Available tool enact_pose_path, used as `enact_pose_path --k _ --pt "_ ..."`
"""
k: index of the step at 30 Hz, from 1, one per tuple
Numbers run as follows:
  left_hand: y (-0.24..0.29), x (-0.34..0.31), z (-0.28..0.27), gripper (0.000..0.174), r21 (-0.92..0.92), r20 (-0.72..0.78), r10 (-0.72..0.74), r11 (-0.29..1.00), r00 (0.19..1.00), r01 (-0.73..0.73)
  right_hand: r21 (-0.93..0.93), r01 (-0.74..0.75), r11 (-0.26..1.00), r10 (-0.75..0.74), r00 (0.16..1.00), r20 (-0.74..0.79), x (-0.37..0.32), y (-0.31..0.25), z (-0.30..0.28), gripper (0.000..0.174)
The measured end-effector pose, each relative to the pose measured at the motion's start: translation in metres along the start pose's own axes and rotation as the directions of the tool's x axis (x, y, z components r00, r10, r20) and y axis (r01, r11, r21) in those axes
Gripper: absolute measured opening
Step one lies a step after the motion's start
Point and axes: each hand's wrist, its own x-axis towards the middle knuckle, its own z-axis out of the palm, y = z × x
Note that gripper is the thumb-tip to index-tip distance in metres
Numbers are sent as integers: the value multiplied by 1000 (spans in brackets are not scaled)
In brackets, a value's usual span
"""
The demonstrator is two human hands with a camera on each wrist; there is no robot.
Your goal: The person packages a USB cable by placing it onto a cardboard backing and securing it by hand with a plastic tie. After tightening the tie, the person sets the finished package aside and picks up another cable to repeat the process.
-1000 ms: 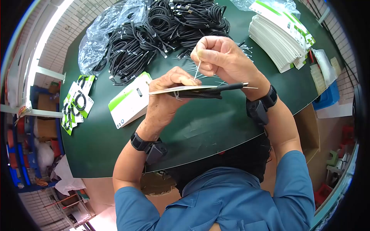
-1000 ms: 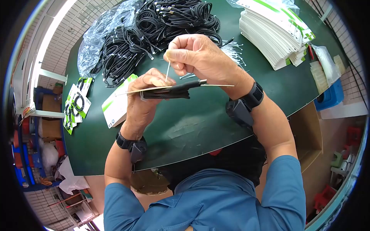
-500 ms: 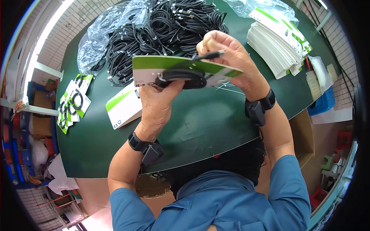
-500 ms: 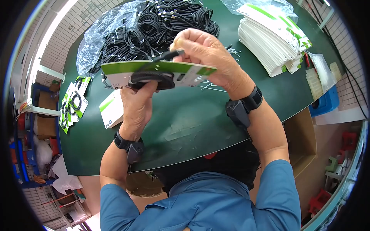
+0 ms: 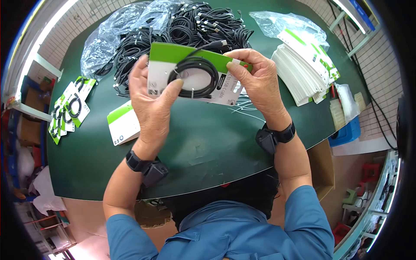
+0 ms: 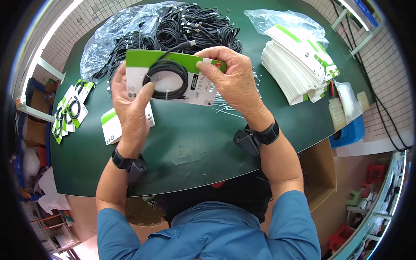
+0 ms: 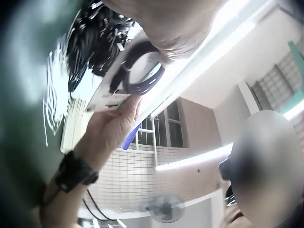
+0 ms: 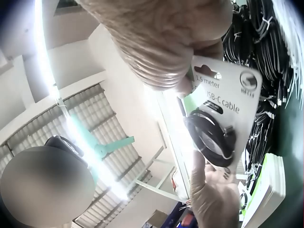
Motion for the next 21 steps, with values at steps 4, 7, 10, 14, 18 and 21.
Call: enact_pose_path --k 4,7,10,14,18,21 --pt "21 16 -6 48 615 218 447 627 868 -478 -178 13 984 -4 999 50 0 -2 -3 16" --pt "33 17 -8 52 685 616 305 247 726 -686 -205 69 976 -51 995 91 -1 0 4 15" --pt "22 12 -14 52 691 618 222 304 754 -656 -201 70 977 -44 991 129 -2 0 5 16" --pt "11 10 -20 47 671 617 190 379 764 -637 -154 95 983 -72 986 150 -1 5 5 17" --pt "10 8 -20 42 630 667 239 324 706 -706 -198 167 966 -139 979 148 -3 -7 8 17" --pt "8 8 -18 39 592 697 282 293 660 -751 -231 273 934 -240 957 161 -2 0 8 18"
